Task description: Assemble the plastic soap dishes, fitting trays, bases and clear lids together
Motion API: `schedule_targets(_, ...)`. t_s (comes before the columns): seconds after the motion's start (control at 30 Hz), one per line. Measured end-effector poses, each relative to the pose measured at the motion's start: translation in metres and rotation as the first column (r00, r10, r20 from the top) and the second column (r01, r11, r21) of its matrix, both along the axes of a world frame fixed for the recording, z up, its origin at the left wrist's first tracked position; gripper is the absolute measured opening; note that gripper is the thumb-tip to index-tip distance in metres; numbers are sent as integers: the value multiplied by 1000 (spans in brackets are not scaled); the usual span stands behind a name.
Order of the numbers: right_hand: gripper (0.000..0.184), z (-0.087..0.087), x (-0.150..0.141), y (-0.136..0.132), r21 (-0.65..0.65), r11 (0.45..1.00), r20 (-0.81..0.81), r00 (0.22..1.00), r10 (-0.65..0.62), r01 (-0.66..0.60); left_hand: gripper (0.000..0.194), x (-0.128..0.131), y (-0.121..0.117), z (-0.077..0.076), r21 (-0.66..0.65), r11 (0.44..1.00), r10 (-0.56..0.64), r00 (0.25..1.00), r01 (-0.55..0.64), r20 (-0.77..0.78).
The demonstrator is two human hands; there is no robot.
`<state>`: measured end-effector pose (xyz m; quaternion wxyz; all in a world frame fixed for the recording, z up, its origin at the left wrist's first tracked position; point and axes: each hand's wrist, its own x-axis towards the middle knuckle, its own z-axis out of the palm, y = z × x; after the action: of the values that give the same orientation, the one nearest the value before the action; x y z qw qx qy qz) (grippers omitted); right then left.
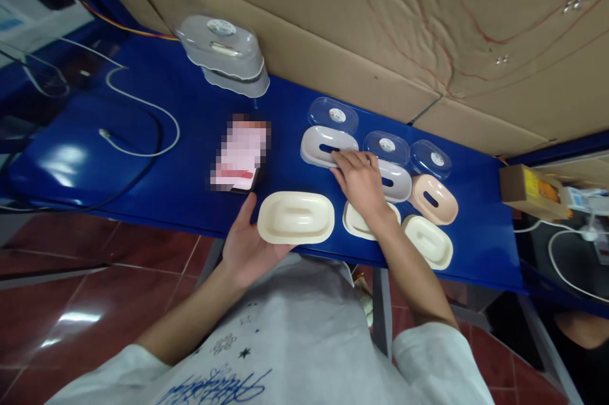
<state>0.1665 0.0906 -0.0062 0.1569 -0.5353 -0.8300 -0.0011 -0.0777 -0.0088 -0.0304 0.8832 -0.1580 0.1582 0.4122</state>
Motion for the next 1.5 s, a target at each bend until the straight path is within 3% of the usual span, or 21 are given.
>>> schedule_targets(0.1, 31, 4, -3, -7, 69, 996, -64, 996, 61, -57, 85, 1, 3, -3, 11, 1000, 17, 1000, -17, 2)
schedule_targets(0.23, 25, 31, -13, -53, 92, 962, -174, 947, 271, -258, 84, 7, 8, -4, 68, 996, 50, 998, -52, 31)
schedule_targets(0.33, 29, 47, -19, -82, 54, 926, -142, 915, 379, -375, 88, 13, 12, -1, 124, 990, 61, 997, -67, 52)
schedule_targets(0.43, 28, 52, -21, -92, 33, 920, -92, 915, 392, -391, 93, 16, 14, 2, 147, 987, 59, 997, -66, 54)
schedule_targets(0.53, 25, 52, -20, -91, 20, 911, -53, 910, 412, -412, 91, 16, 15, 2, 153, 987, 50, 997, -57, 51)
schedule_targets(0.73, 32, 47, -17, -97, 31, 893, 99, 890, 444, -449, 61, 18, 12, 3, 133, 988, 92, 994, -83, -58)
schedule_targets(0.83, 37, 42, -14, -102, 18, 886, 126, 880, 458, -464, 59, 21, 10, 4, 143, 986, 101, 990, -87, -97)
schedule_targets(1.1, 61, 35, -11, -109, 12, 902, 46, 901, 431, -432, 55, 20, 7, 1, 146, 985, 105, 989, -90, -102)
schedule_targets(1.3, 59, 27, -16, -109, -39, 911, -114, 907, 405, -411, 54, 18, 10, -2, 129, 989, 83, 991, -69, -107)
schedule_targets(1.4, 50, 29, -9, -94, -115, 886, -232, 879, 416, -449, 53, 18, 12, -1, 128, 985, 127, 987, -114, -102)
schedule_targets(1.5, 40, 34, 3, -54, -174, 898, -330, 883, 332, -403, 54, 17, 12, -3, 122, 986, 123, 986, -110, -111)
